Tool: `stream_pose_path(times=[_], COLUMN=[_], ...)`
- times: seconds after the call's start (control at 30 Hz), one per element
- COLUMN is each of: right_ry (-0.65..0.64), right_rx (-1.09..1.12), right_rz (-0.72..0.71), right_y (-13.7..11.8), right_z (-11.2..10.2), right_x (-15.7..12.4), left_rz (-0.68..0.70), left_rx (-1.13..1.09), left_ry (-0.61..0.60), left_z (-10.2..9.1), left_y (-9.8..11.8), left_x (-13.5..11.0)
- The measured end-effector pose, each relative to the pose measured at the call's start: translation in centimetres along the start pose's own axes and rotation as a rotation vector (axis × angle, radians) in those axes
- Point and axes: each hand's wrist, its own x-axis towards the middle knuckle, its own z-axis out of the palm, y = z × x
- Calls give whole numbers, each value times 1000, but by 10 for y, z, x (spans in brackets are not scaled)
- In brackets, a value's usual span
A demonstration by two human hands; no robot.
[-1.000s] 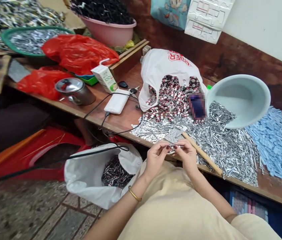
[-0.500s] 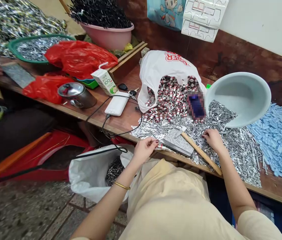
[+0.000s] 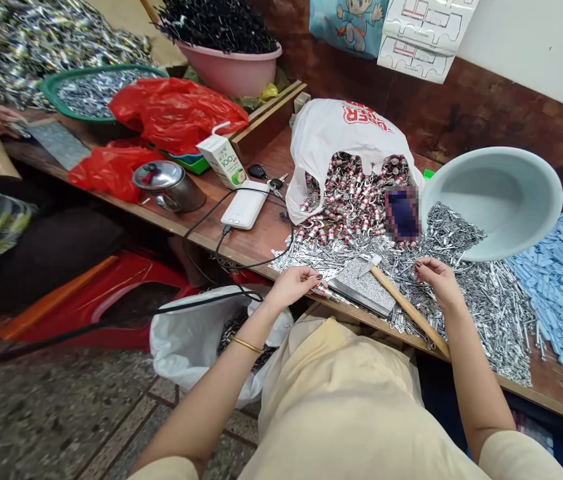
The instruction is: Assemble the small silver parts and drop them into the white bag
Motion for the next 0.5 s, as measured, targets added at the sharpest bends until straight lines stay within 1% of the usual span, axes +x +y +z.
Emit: stream_pose_path(times=[0.1, 0.17, 0.27, 0.4, 0.47, 0.5], right_ry=[-28, -105, -237, -379, -435, -452], right_rx=[92, 122, 147, 170, 170, 167], right_rz=[29, 36, 31, 6, -4, -10], right_y=[-11, -19, -27, -26, -23, -22], right_z=[8, 23, 61, 120, 142, 150], right_x=[-8, -14, -21, -18, -13, -11], left_rz=[-2, -7, -22, -44, -51, -58], left_rx=[49, 74, 94, 119, 131, 132], left_ry=[-2, -13, -40, -43, -46, -45], left_z=[-1, -1, 0, 1, 1, 0], left_y=[-1, -1, 0, 3, 5, 6], left_x=[2, 3, 5, 5, 4, 3])
